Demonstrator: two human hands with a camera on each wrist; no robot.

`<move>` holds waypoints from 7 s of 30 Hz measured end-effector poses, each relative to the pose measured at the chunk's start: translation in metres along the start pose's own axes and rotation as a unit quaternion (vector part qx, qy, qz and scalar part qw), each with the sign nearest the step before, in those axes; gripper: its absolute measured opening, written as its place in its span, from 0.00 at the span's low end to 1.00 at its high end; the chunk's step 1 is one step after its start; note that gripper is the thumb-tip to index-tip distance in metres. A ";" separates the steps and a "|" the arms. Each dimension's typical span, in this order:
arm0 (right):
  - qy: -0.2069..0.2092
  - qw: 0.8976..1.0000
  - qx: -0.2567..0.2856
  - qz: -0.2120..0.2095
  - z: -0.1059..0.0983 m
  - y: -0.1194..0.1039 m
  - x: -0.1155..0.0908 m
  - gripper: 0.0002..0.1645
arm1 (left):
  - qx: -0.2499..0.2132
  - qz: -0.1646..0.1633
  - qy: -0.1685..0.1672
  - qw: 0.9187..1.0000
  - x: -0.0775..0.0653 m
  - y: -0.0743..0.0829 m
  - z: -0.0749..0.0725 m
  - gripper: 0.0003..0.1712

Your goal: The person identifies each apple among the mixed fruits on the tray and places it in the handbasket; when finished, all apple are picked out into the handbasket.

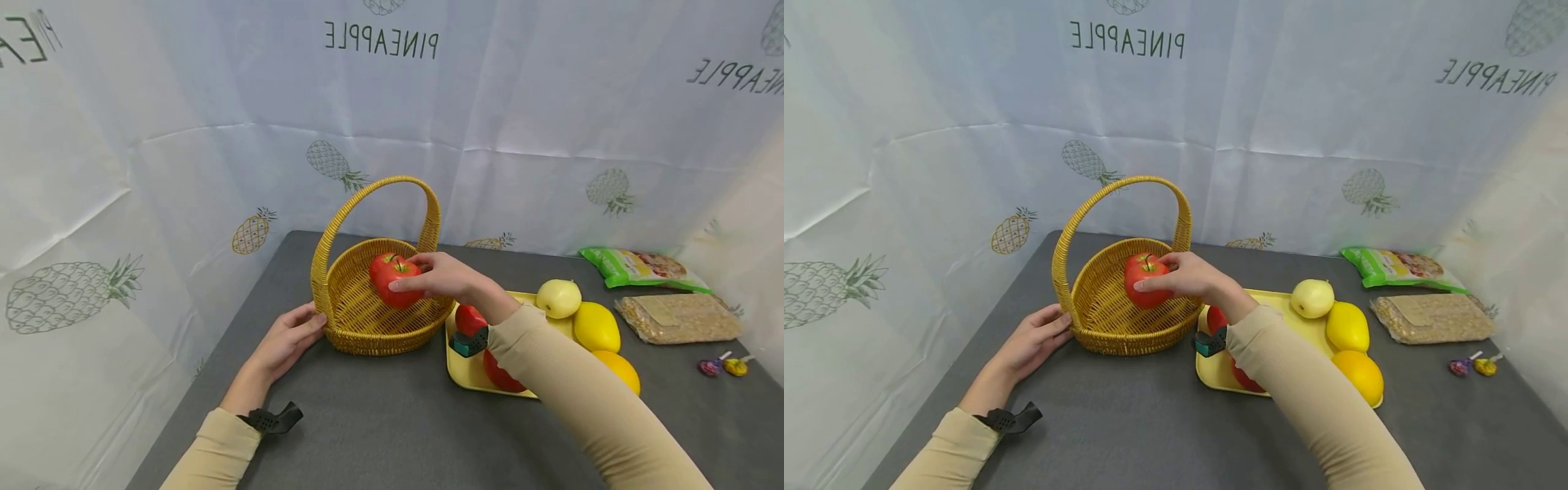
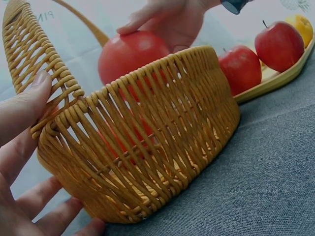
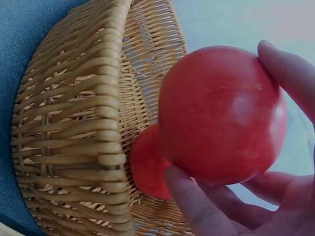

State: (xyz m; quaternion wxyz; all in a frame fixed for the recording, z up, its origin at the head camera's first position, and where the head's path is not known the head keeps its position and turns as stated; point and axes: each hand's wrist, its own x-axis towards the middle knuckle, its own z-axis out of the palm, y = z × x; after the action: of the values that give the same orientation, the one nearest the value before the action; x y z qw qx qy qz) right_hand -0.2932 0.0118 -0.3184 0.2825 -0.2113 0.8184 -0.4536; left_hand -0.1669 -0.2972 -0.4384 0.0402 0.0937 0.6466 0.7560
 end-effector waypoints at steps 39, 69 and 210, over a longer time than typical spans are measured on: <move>-0.047 0.999 0.011 0.020 0.016 -0.010 0.035 0.46 | -0.003 -0.010 0.009 1.000 -0.001 0.002 0.002 0.31; -0.120 0.988 -0.084 -0.049 0.031 -0.018 0.057 0.41 | -0.011 0.008 -0.001 1.000 -0.002 0.001 0.001 0.31; 0.057 0.994 -0.070 0.055 -0.049 0.105 -0.129 0.48 | -0.013 -0.001 0.021 1.000 -0.007 -0.003 -0.005 0.26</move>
State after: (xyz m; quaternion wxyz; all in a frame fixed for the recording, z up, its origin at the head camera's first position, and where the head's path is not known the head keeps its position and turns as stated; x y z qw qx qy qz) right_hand -0.2383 0.1722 -0.3525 0.2444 -0.1585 0.8734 -0.3904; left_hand -0.1616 -0.3024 -0.4430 0.0287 0.0766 0.6372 0.7663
